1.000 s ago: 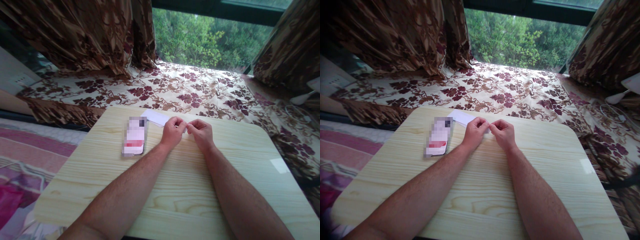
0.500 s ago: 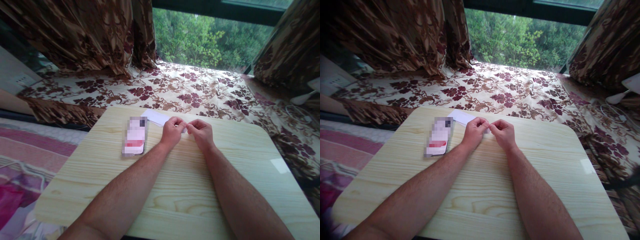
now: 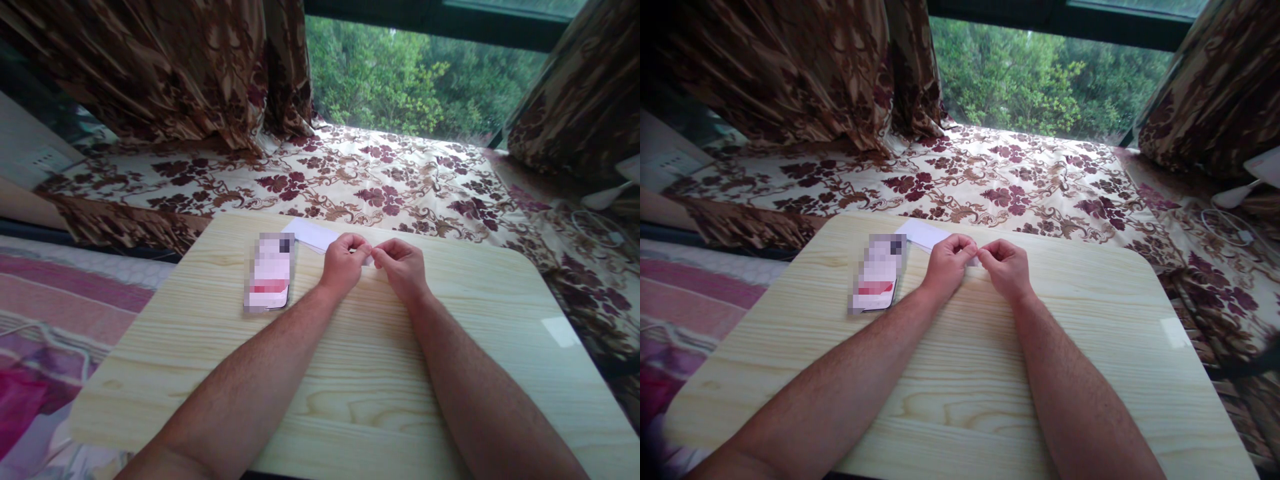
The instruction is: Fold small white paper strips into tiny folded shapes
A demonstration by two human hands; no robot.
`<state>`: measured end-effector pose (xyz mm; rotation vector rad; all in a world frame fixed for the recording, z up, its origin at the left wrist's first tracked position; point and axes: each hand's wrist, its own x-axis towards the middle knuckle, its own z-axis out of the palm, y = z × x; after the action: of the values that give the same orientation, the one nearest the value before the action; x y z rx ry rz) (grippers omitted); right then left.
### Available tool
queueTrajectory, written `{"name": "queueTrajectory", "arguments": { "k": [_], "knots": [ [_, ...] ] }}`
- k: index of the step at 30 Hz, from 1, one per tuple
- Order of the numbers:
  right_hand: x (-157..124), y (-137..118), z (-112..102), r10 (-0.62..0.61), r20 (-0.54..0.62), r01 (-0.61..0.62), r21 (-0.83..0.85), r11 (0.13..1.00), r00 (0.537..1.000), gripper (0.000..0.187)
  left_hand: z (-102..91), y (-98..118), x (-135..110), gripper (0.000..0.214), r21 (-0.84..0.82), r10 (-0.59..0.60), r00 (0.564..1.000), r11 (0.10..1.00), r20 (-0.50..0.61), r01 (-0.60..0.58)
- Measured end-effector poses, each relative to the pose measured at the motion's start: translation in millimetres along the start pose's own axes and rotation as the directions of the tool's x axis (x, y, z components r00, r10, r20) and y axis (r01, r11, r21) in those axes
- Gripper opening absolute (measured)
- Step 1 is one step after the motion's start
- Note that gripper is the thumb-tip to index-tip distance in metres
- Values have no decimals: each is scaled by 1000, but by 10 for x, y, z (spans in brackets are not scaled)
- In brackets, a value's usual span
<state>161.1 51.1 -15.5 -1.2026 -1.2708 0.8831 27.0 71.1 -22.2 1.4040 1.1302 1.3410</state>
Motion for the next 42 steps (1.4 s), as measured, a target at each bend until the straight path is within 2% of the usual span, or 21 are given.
{"name": "queueTrajectory", "arguments": {
  "k": [12,17,25,31,37,42],
  "knots": [
    [-14,37,11,-39,-21,37,-94,995,999,19,6,11,-7,9,19,10,999,1000,-36,-9],
    [-5,4,13,-14,-40,13,-30,999,999,17,12,33,-12,14,-12,-29,999,1000,-22,28],
    [19,7,-6,-13,-85,21,95,995,996,15,31,68,-37,21,-65,19,999,998,40,-17],
    [28,26,-1,-6,-115,20,117,993,993,16,42,52,-28,24,-9,19,1000,1000,16,-19],
    [33,40,-3,-3,-95,21,189,982,996,12,41,57,-22,23,-45,-10,1000,999,-10,9],
    [39,37,-4,14,-101,3,161,987,995,14,39,39,-26,22,-70,-16,1000,997,3,16]
  ]
}}
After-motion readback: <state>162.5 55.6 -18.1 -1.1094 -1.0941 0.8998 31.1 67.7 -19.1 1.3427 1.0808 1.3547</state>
